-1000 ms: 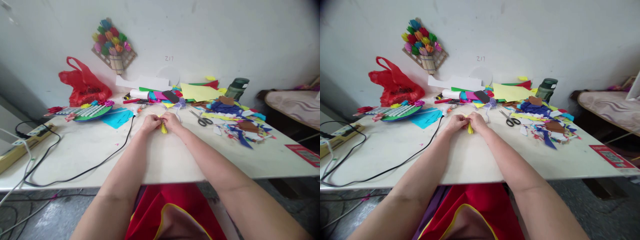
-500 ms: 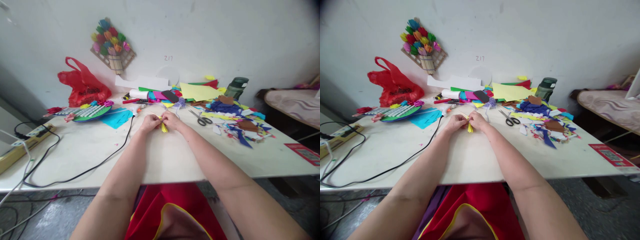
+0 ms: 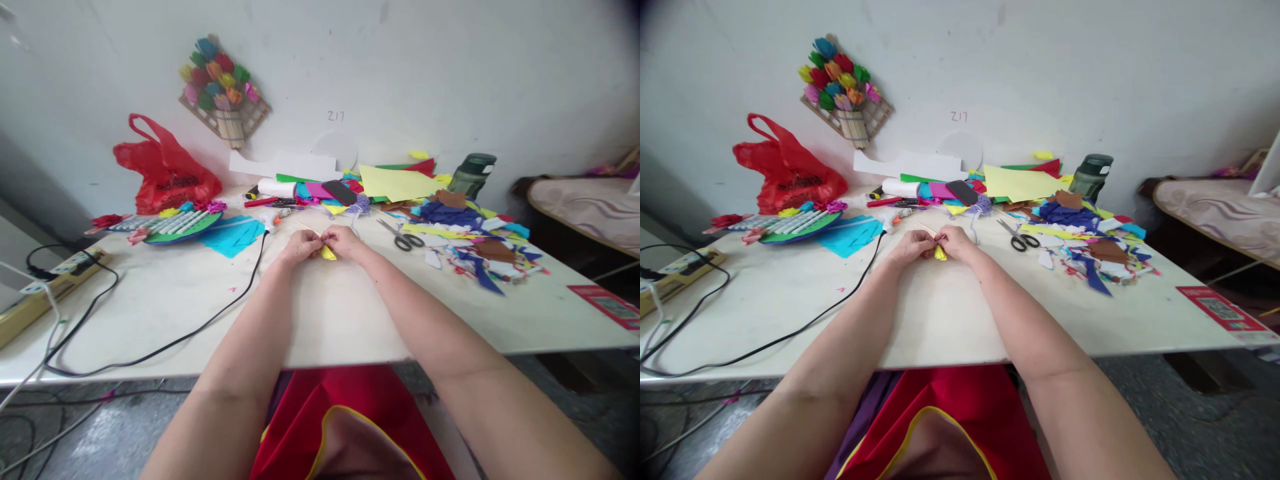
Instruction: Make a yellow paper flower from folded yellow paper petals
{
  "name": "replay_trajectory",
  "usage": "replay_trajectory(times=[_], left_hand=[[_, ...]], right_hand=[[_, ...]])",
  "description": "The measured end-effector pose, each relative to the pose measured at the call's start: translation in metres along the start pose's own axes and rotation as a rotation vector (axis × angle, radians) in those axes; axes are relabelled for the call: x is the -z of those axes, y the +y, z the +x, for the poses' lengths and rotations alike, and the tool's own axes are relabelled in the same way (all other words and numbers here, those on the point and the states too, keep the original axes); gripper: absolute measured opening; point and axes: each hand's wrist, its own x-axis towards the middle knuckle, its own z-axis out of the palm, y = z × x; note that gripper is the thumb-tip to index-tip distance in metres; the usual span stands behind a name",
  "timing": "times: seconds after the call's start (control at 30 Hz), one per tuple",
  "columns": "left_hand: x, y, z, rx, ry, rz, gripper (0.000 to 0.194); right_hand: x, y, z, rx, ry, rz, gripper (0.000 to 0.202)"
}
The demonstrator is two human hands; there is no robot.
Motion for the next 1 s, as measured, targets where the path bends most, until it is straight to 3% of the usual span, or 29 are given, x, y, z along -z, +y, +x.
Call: replay_trajectory(times=[0.3, 0.53, 1.0], left_hand=[[0.0, -0.005, 0.002, -0.002, 0.026, 0.005, 0.007], [-0.001, -0.004, 0.002, 0.005, 0.022, -0.012, 0.011], [-0.001, -0.009, 0.004, -0.022, 0.051, -0.024, 0.006]], right_hand=[[0.002, -0.003, -0.002, 0.013, -0.064, 0.128, 0.015], [0.012, -0.011, -0.005, -0.095, -0.179, 0.257, 0.016], [0.019, -0.022, -0.007, -0.195, -0.211, 0.347, 0.016]])
